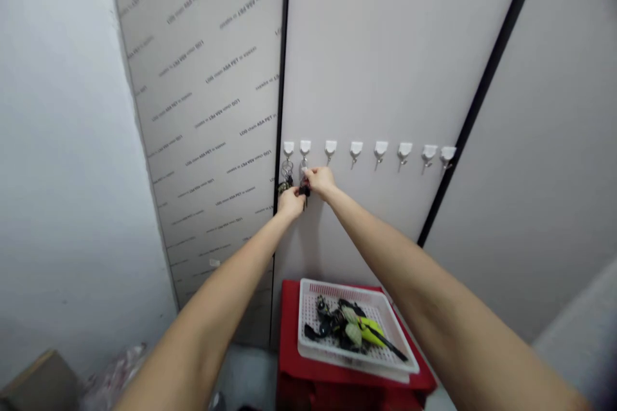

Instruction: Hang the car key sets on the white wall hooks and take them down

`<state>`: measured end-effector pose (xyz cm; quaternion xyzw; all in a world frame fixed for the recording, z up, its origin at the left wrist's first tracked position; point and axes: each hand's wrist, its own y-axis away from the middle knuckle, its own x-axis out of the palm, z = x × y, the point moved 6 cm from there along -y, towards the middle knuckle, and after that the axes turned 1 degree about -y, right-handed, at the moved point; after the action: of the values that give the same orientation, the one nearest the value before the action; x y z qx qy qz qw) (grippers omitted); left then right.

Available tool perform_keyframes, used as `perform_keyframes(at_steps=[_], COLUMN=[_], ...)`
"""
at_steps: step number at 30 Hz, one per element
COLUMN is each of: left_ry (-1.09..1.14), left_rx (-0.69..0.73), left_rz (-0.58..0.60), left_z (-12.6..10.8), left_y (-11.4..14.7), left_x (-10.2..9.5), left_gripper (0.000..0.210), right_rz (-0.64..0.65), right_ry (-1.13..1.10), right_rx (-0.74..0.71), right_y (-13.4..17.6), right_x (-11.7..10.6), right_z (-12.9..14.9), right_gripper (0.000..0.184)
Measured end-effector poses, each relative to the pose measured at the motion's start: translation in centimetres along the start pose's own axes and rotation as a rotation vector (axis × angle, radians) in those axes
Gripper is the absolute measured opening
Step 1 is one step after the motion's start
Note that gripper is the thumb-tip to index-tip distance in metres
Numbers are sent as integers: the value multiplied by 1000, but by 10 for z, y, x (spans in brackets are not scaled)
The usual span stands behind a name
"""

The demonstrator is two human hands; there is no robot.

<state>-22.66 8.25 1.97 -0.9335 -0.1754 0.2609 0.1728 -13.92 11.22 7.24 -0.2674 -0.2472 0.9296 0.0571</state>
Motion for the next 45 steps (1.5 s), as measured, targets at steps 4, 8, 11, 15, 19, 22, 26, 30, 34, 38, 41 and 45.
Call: perform_keyframes(at_steps=[4,8,11,15,19,22,26,30,34,38,41,45], left_ry=[56,155,178,161,82,17,-78,-108,-25,121,155,154], left_rx=[-2,-12,-33,-81,-137,-179,-172,-161,-142,-63,20,21], left_rz=[7,4,18,-1,80,213,376,423,408,525,494,338], left_z=[6,11,12,25,55,76,86,84,74,46,18,-10], left_y=[1,3,9,28,68,104,137,145,147,161,167,156], left_x=[6,12,10,8,30,55,76,75,78,104,119,117], left_gripper=[29,36,37,36,31,29,29,30,29,27,23,18], right_rz=[-40,73,377,703,758,759,725,575,296,110,17,-65], right_ry=[177,189,238,380,576,735,812,627,338,203,210,268], right_rx=[-94,-139,-134,-132,-317,-438,-492,-294,-79,-61,-104,-159], right_y=[12,48,101,179,223,234,237,223,198,181,173,155], right_x=[-12,-24,-21,-11,2,17,30,17,-19,-51,-67,-82], right_z=[-1,-25,-65,-127,-150,-147,-142,-147,-146,-132,-116,-90], right_gripper=[21,23,19,18,25,24,15,19,21,19,20,26])
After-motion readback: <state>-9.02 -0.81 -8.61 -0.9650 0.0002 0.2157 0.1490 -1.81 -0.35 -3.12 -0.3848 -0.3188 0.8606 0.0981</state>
